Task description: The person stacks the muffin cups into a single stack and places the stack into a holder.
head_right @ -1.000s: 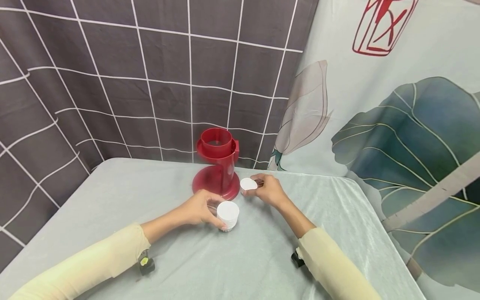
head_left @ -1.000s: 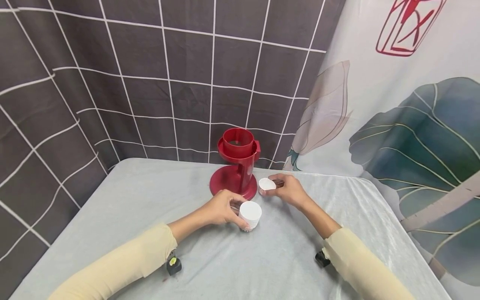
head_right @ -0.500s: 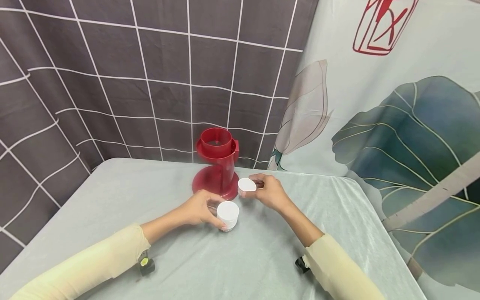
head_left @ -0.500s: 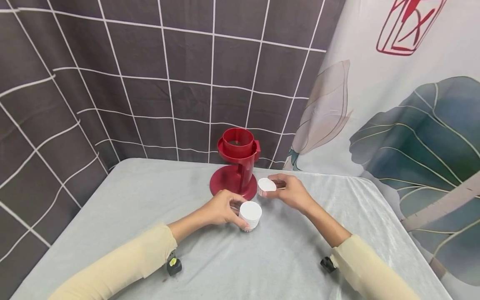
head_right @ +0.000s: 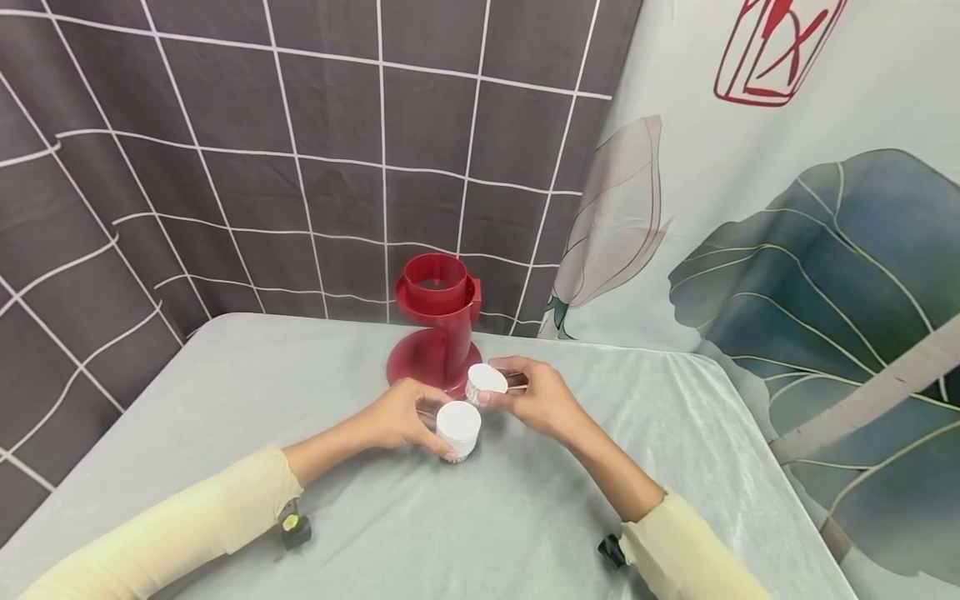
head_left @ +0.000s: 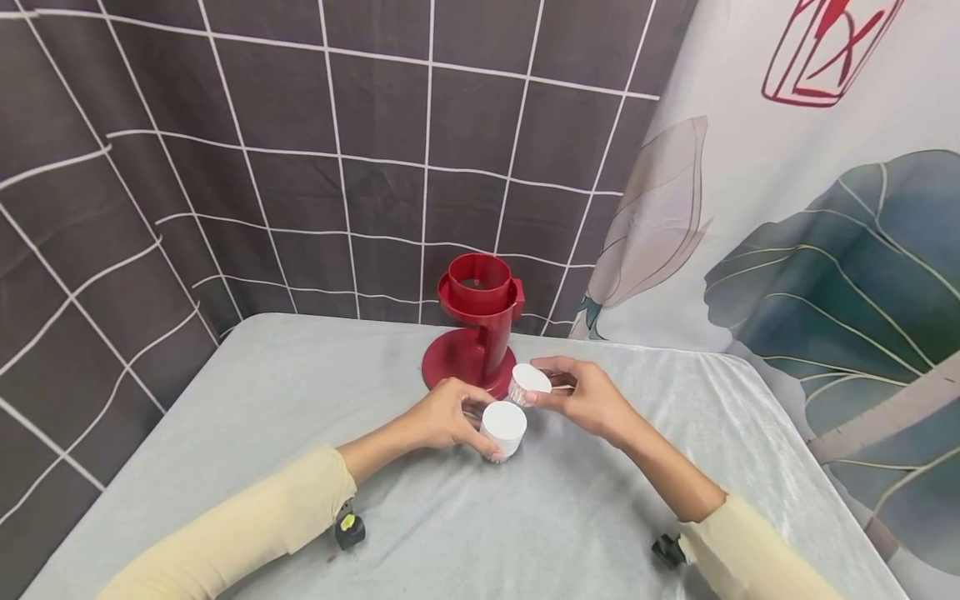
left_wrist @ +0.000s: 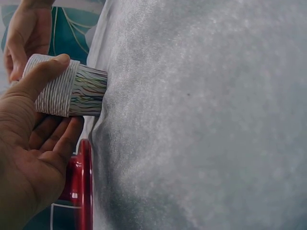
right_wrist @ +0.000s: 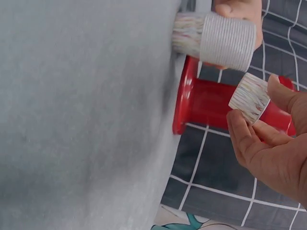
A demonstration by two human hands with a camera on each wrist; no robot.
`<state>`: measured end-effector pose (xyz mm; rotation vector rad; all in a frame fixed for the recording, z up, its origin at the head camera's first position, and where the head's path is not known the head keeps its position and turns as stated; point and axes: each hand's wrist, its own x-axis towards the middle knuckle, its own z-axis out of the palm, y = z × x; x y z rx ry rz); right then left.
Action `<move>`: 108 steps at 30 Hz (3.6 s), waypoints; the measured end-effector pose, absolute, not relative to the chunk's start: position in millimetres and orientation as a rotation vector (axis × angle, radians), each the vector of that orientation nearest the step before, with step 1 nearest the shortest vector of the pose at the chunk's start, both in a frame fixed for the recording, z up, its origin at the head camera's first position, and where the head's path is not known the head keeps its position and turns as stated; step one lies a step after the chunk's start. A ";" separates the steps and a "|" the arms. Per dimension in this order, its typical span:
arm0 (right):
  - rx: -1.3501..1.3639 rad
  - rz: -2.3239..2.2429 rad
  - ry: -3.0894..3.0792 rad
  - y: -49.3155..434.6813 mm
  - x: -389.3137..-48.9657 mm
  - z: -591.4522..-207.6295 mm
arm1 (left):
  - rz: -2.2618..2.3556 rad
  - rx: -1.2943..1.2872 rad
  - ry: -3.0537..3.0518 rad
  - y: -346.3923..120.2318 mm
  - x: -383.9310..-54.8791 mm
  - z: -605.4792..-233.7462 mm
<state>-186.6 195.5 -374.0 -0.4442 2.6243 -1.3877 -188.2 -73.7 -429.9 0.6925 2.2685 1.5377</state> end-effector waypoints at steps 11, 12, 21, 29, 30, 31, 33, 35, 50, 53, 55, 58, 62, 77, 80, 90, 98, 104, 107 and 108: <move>-0.482 -1.494 2.490 186.8 -169.5 -372.3 | 1.534 0.712 2.266 -74.3 -188.5 -429.5; -0.488 -1.492 2.487 186.3 -168.5 -372.9 | 1.532 0.710 2.265 -74.3 -188.5 -429.7; -0.552 -1.496 2.486 183.2 -160.8 -376.1 | 1.545 0.727 2.265 -74.5 -188.8 -431.3; -0.732 -1.370 2.598 179.6 -157.8 -383.9 | 1.533 0.720 2.275 -74.7 -188.0 -430.9; -0.746 -1.350 2.606 179.5 -157.6 -384.8 | 1.534 0.718 2.272 -74.6 -188.0 -430.8; -0.747 -1.337 2.606 179.2 -157.3 -385.5 | 1.536 0.715 2.269 -74.5 -187.9 -430.9; -0.747 -1.310 2.604 178.4 -156.9 -386.4 | 1.539 0.710 2.263 -74.3 -187.9 -431.0; -0.739 -1.296 2.601 177.9 -156.5 -387.1 | 1.547 0.707 2.255 -74.2 -188.0 -431.6; -0.707 -1.285 2.644 172.7 -155.7 -389.4 | 1.557 0.703 2.235 -74.9 -186.4 -431.1; -0.681 -1.299 2.642 170.9 -154.3 -388.5 | 1.558 0.707 2.233 -75.5 -186.2 -431.5; -0.653 -1.308 2.644 170.1 -153.0 -389.0 | 1.563 0.709 2.227 -75.6 -186.2 -432.0; -0.593 -1.318 2.649 169.3 -150.7 -390.5 | 1.572 0.710 2.211 -75.0 -185.9 -432.4; -0.526 -1.334 2.650 167.7 -148.4 -390.5 | 1.584 0.712 2.203 -74.1 -185.7 -432.5; -0.477 -1.372 2.652 163.0 -149.5 -392.9 | 1.592 0.716 2.230 -76.0 -189.5 -434.5; -0.521 -1.384 2.631 164.5 -150.8 -395.0 | 1.571 0.709 2.257 -77.6 -190.4 -433.1; -0.615 -1.399 2.519 172.0 -157.1 -407.4 | 1.548 0.692 2.269 -77.9 -191.1 -434.2; -0.592 -1.428 2.506 173.0 -157.2 -411.2 | 1.553 0.686 2.221 -79.9 -189.0 -433.3; -0.605 -1.446 2.493 170.8 -156.8 -403.4 | 1.549 0.679 2.231 -85.5 -189.2 -423.5; -0.640 -1.437 2.507 168.8 -158.6 -395.1 | 1.561 0.669 2.247 -89.3 -189.7 -416.4; -0.653 -1.437 2.508 168.2 -159.5 -391.8 | 1.566 0.675 2.253 -90.8 -189.9 -413.7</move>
